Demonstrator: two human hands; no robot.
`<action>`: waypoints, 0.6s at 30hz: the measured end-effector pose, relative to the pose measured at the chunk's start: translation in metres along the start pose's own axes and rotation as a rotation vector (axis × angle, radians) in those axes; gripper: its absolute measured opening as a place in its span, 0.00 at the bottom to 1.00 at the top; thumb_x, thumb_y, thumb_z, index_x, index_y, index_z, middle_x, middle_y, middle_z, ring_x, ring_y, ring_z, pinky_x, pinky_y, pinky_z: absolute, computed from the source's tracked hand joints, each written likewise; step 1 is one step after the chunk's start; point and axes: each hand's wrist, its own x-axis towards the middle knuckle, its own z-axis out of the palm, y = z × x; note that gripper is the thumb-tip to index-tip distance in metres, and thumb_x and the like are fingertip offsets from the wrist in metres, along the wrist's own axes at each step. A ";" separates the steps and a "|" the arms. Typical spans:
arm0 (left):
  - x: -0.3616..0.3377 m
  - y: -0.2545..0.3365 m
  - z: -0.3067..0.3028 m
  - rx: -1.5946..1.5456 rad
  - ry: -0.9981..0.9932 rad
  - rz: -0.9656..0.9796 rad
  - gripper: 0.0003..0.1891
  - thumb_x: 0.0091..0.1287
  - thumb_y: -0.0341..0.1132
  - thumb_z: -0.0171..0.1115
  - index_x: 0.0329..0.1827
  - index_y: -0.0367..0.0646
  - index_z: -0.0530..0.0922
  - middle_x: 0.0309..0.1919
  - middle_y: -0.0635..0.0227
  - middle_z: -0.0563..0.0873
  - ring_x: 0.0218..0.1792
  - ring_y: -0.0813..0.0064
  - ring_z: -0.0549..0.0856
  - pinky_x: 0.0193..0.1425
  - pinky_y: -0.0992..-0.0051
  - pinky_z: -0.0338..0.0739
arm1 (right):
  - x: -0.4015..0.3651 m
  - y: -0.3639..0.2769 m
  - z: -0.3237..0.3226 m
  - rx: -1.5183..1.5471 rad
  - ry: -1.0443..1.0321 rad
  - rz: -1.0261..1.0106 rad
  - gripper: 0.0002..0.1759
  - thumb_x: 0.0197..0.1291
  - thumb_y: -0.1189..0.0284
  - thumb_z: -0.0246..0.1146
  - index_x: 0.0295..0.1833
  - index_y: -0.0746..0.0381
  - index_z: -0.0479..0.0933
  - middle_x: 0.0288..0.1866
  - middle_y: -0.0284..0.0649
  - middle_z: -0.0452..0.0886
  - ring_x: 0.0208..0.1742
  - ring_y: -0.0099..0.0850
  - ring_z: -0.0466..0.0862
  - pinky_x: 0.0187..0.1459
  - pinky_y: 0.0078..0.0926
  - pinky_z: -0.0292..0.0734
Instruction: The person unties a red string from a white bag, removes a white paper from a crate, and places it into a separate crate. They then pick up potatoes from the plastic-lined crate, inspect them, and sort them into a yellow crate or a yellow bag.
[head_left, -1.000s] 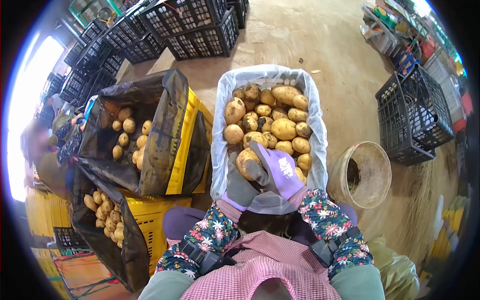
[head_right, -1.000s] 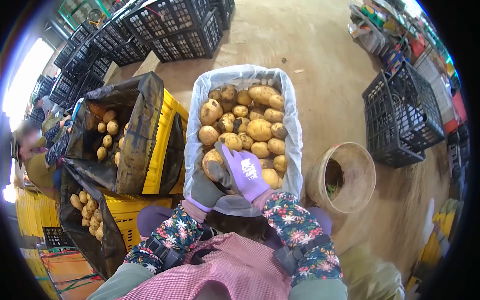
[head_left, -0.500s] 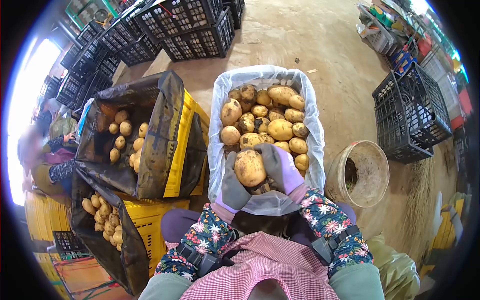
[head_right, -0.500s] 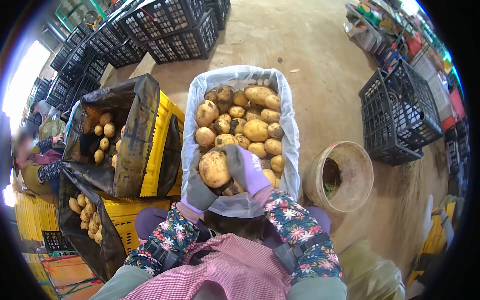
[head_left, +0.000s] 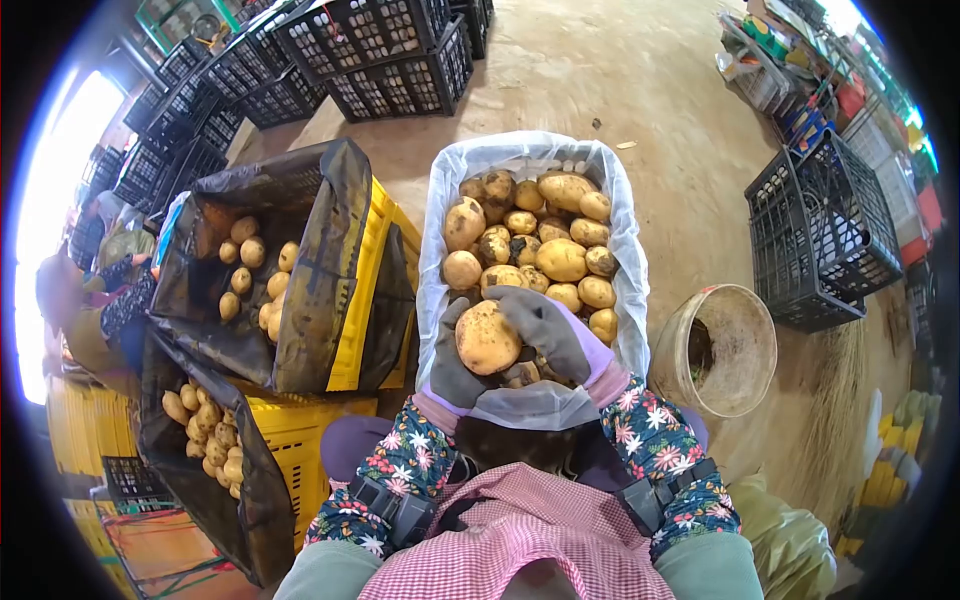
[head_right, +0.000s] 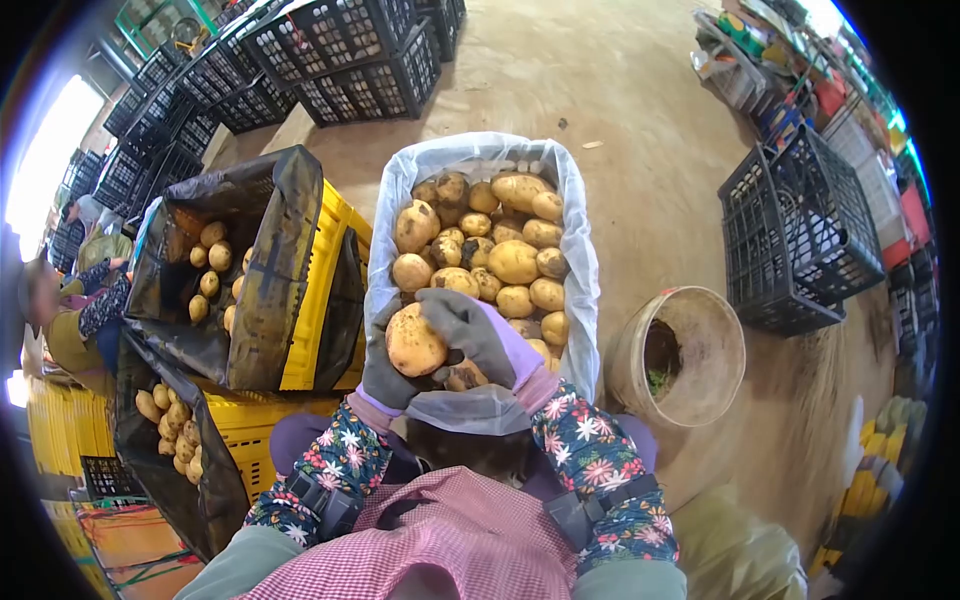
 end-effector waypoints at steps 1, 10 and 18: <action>0.003 0.003 -0.009 -0.066 0.025 -0.067 0.32 0.69 0.62 0.43 0.60 0.43 0.71 0.48 0.52 0.82 0.39 0.52 0.85 0.32 0.66 0.86 | -0.002 -0.001 0.005 0.107 0.000 0.054 0.22 0.69 0.59 0.56 0.53 0.70 0.78 0.45 0.36 0.83 0.46 0.22 0.80 0.52 0.21 0.75; -0.010 -0.009 -0.018 0.677 -0.063 0.357 0.25 0.58 0.34 0.66 0.59 0.40 0.71 0.47 0.56 0.83 0.43 0.61 0.85 0.43 0.66 0.83 | 0.006 0.010 0.007 -0.175 0.053 -0.089 0.26 0.65 0.59 0.60 0.60 0.67 0.72 0.54 0.46 0.79 0.55 0.35 0.78 0.58 0.32 0.72; -0.005 0.011 -0.028 -0.066 0.123 0.138 0.26 0.62 0.49 0.64 0.57 0.42 0.74 0.50 0.56 0.82 0.46 0.61 0.85 0.50 0.64 0.84 | -0.001 0.018 0.015 -0.328 0.063 -0.189 0.19 0.68 0.65 0.58 0.61 0.62 0.74 0.53 0.43 0.82 0.53 0.29 0.81 0.56 0.28 0.74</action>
